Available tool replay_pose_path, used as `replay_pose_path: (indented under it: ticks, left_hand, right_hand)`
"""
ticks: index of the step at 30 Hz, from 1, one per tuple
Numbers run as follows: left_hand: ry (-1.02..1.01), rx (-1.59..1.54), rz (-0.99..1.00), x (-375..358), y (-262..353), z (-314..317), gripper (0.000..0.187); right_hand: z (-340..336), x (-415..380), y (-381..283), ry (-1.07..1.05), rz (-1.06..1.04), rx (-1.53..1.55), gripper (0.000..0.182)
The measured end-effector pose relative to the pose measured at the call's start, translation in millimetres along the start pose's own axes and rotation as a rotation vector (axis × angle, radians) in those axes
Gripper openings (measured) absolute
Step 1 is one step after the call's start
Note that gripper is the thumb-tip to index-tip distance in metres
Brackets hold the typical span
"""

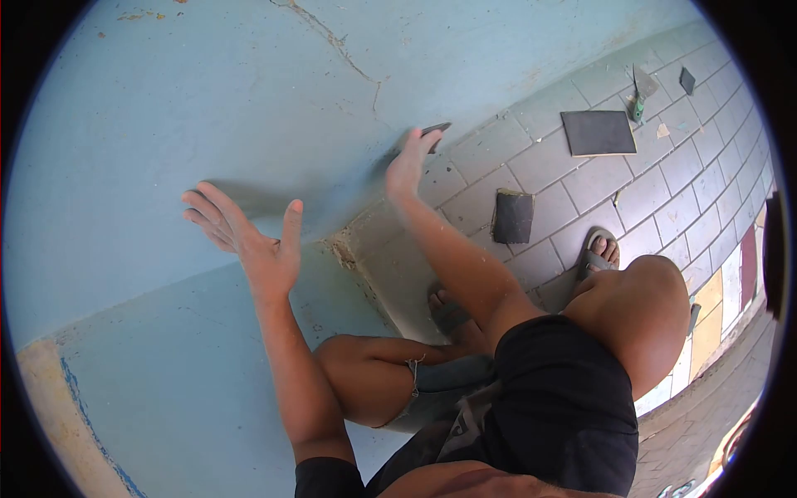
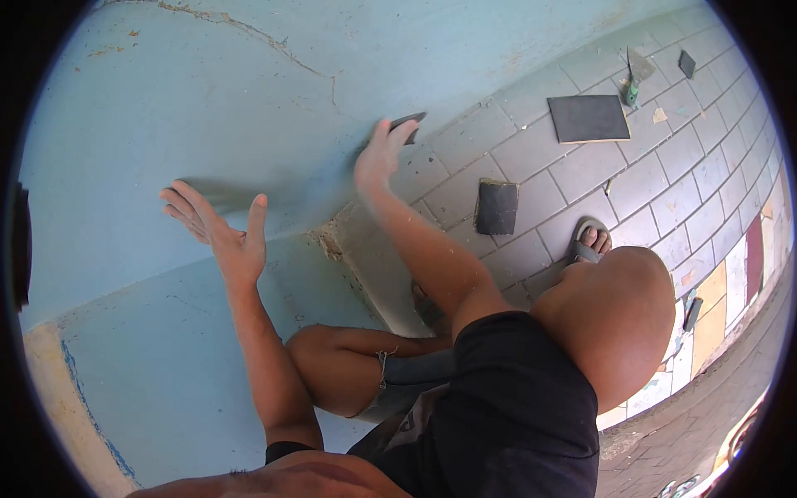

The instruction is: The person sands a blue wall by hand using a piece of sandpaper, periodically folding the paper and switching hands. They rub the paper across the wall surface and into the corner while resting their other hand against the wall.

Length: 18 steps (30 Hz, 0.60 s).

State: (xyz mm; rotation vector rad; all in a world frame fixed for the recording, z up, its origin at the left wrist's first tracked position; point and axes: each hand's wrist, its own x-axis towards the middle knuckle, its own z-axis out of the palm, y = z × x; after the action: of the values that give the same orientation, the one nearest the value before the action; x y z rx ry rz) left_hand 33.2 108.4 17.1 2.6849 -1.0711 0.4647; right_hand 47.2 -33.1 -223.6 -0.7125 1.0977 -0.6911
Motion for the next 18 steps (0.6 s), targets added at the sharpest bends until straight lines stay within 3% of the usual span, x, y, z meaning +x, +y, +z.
replay_pose_path:
  ticks: [2,4,5,7,10,13,15,18]
  left_hand:
    - [-0.005,0.018,-0.005,-3,-2,-1,0.122]
    - [0.032,-0.035,-0.005,0,3,3,0.120]
    - [0.042,-0.045,0.006,4,3,7,0.120]
    - [0.054,0.012,-0.032,1,-2,13,0.121]
    - [0.038,-0.005,-0.037,3,-4,13,0.123]
    - [0.038,-0.012,-0.003,4,-3,14,0.124]
    - [0.058,-0.025,-0.011,2,0,18,0.125]
    - [0.068,-0.005,-0.019,7,-1,20,0.126]
  right_hand:
    - [-15,34,-4,0.070,0.002,0.037,0.081]
    - [-25,56,-30,0.186,0.264,0.293,0.079]
    - [-14,44,-24,0.190,0.249,0.303,0.079]
    - [10,0,11,-0.085,0.004,0.341,0.079]
    - [1,-7,-7,-0.057,-0.075,0.225,0.083]
    - [-24,39,-18,0.099,-0.047,0.092,0.083]
    - [-28,45,-34,0.133,0.128,0.189,0.083]
    - [6,-30,-3,-0.131,-0.045,0.231,0.080]
